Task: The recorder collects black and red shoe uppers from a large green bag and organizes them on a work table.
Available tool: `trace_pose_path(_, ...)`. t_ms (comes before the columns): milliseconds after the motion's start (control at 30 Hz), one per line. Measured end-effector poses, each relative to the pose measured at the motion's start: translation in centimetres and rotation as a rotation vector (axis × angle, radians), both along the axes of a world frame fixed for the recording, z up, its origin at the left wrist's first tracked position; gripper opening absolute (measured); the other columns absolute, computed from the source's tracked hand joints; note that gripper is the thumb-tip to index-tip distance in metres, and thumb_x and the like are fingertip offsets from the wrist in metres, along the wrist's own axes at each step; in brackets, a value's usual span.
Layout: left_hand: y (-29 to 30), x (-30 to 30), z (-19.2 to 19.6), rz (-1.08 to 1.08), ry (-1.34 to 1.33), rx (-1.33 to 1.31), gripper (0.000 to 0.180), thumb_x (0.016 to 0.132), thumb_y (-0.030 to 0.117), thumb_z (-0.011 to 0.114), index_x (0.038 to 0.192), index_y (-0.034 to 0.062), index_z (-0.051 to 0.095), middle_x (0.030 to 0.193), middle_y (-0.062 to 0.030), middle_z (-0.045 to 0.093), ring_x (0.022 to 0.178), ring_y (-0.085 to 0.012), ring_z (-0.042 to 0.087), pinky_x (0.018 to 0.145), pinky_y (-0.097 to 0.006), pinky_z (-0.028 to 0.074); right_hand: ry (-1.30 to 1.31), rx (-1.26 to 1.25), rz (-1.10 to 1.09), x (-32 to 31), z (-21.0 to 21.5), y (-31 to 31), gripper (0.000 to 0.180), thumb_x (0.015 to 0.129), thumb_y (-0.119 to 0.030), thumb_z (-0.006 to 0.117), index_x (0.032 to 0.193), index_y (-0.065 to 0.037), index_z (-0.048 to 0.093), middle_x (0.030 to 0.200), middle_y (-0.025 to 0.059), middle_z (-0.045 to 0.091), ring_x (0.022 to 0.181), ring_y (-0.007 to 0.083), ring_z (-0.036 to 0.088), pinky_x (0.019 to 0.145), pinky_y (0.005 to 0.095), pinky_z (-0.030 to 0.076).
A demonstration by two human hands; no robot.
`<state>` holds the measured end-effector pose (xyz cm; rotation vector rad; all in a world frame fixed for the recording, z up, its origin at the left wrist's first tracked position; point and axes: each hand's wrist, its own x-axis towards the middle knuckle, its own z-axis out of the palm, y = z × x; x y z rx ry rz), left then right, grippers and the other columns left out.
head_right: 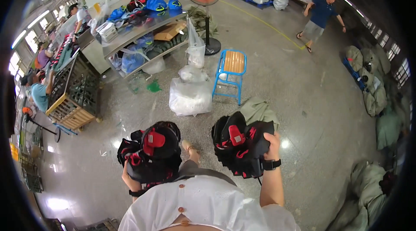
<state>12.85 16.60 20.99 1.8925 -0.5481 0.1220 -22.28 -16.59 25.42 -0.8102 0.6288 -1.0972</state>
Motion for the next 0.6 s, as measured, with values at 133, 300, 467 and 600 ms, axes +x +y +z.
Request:
trace_pose_path(133,-8.9,9.9,-3.6,-0.012,0.179,-0.176,0.039,0.073,0.003,0.053,0.110,-0.0058,0.054,0.092,-0.0154,0.064,0.080,-0.0139,0.057,0.074,-0.028,0.045,0.127,0.089,0.049,9.4,-1.7,-6.4,0.039,0.068,-0.015,0.058,0.102,0.005,0.054,0.091,0.0140,0.061,0.075,0.0246,0.062,0.067,0.0325,0.052)
trace_pose_path(300,-19.0,18.5,-3.7,-0.091,0.215,-0.139,0.035,0.074,0.001,0.055,0.109,-0.0056,0.055,0.094,-0.0124,0.063,0.084,-0.0142,0.057,0.076,-0.026,0.045,0.052,0.026,0.339,22.9,1.2,-16.9,0.039,0.071,-0.015,0.061,0.105,0.004,0.053,0.092,0.0095,0.060,0.077,0.0190,0.060,0.069,0.0288,0.049)
trace_pose_path(467,-22.7,22.7,-3.4,-0.070,0.404,-0.057,0.035,0.075,-0.001,0.054,0.109,-0.0057,0.055,0.093,-0.0114,0.063,0.083,-0.0139,0.057,0.077,-0.027,0.045,0.266,-0.117,0.525,33.3,2.8,-30.0,0.030,0.075,-0.011,0.056,0.102,0.002,0.057,0.091,0.0055,0.062,0.077,0.0159,0.060,0.071,0.0289,0.050)
trace_pose_path(600,-24.1,23.5,-4.4,0.061,0.406,-0.049,0.037,0.074,0.001,0.055,0.111,-0.0054,0.054,0.092,-0.0109,0.063,0.082,-0.0151,0.057,0.077,-0.027,0.045,0.456,-0.291,0.610,39.7,1.5,-40.1,0.026,0.073,-0.013,0.058,0.094,0.001,0.060,0.086,0.0089,0.064,0.073,0.0180,0.061,0.066,0.0304,0.049)
